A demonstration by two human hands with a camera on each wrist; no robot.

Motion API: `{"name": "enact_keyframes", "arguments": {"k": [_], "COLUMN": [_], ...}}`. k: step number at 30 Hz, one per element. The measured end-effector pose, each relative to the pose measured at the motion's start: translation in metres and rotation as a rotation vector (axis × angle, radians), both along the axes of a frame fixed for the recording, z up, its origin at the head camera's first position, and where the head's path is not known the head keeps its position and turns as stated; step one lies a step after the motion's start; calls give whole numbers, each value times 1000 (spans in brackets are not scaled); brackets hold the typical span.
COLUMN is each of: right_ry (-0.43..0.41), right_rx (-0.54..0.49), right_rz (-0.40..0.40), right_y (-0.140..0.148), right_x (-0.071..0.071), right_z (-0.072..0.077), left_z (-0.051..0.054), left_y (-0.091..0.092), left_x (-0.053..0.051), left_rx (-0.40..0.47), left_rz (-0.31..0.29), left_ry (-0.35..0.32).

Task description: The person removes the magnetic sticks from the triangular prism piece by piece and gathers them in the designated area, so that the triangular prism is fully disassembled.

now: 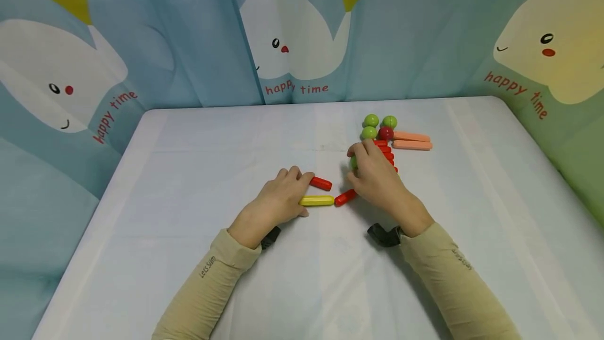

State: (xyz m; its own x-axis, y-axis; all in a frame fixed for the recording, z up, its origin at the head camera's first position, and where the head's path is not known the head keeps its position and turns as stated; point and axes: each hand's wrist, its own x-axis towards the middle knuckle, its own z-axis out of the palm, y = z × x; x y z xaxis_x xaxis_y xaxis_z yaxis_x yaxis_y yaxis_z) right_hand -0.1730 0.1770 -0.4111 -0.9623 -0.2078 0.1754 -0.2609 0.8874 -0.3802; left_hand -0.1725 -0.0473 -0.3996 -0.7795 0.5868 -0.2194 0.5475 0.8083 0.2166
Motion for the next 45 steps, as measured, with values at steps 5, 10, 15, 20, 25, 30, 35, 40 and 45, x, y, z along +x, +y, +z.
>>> {"name": "enact_keyframes", "arguments": {"k": [5,10,15,20,25,30,35,40,45], "right_ry": [62,118,110,71,42,-32,-52,-65,-102], "right_rx": [9,36,76,133,172,173,167,171,221], "right_rz": [56,118,169,166,139,122,143,166,149], "right_y": [6,16,25,28,27,26,28,29,29], "right_x": [-11,-25,-38,-50,-63,-73,-83,-92,-98], "right_z": [12,20,28,35,40,41,36,33,31], "left_z": [0,0,1,1,1,1,1,1,-1], "left_y": [0,0,2,3,3,3,3,3,3], "left_x": [-1,-1,-1,-1,-1,-1,-2,-2,-2], "left_rx": [-5,-16,-22,-28,-34,-41,-48,-54,-61], "left_rz": [15,34,43,49,51,71,84,83,77], "left_ry": [-10,-15,-29,-42,-37,-27,-20,-28,-27]}}
